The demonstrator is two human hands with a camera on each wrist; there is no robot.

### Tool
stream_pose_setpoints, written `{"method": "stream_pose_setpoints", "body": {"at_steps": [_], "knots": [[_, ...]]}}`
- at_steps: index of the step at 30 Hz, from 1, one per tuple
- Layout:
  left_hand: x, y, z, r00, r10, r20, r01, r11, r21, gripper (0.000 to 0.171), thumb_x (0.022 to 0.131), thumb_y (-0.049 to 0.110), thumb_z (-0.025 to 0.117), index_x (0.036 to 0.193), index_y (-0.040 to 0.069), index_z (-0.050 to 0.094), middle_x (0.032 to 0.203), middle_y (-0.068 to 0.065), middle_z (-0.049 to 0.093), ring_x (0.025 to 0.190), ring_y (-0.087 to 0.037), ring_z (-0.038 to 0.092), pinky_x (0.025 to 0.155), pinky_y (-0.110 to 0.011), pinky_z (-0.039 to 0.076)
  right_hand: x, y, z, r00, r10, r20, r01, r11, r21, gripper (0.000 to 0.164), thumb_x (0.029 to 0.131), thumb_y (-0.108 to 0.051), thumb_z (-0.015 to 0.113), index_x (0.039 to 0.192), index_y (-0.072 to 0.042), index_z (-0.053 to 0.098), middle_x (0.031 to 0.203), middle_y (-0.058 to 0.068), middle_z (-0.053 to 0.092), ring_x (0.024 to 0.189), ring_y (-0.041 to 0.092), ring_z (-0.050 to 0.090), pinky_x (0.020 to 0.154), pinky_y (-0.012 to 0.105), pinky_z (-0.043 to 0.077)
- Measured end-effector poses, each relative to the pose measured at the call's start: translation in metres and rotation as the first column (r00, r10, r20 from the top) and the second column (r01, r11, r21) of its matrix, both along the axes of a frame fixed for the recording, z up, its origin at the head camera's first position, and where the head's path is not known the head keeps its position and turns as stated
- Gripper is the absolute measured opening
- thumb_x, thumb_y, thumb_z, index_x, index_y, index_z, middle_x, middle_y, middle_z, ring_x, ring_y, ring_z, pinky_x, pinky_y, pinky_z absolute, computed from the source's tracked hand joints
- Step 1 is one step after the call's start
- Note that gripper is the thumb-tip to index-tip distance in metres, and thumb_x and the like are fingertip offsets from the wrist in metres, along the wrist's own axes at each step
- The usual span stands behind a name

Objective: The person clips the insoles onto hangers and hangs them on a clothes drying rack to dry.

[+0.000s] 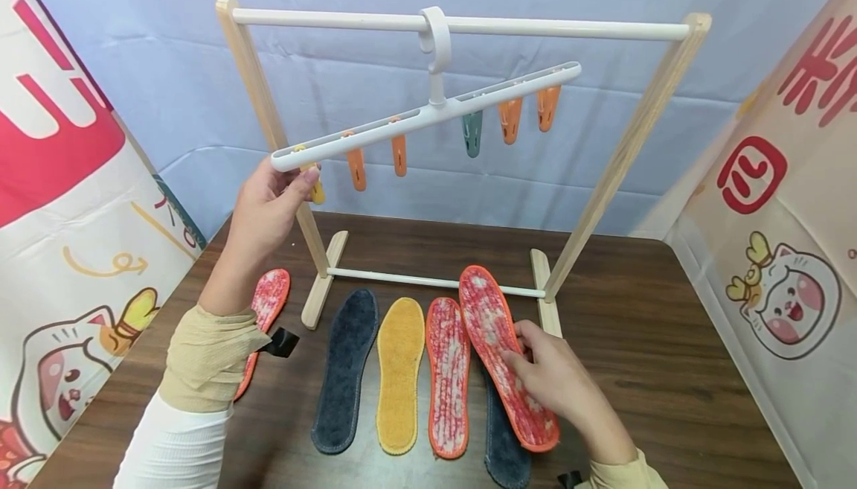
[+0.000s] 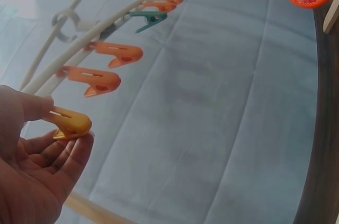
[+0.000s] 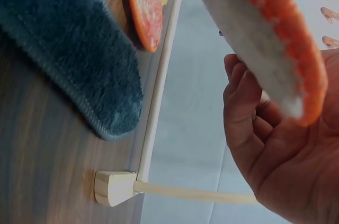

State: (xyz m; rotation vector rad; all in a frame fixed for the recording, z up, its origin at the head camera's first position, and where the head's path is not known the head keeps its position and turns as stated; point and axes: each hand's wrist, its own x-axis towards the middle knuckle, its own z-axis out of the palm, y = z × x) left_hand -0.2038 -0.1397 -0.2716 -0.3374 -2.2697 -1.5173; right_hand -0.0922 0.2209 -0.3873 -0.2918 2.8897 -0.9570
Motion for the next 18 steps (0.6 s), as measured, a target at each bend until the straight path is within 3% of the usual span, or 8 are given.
{"method": "stream_pose_setpoints", "body": {"at_steps": [18], "knots": [[0.002,0.002,0.001,1.0,-0.004,-0.01,0.004,1.0,0.002,0.042,0.088,0.039,0.059,0.116,0.008,0.052,0.086,-0.009,0.061,0.077,-0.015,0.056,0.07,-0.031,0.044,0.0,-0.018,0.005,0.998,0.047,0.044,-0.045,0.998,-0.053,0.021,0.088,-0.031,0.061,0.104,-0.018,0.056,0.074,-0.005,0.059,0.059,0.01,0.052,0.052,0.03,0.045]]}}
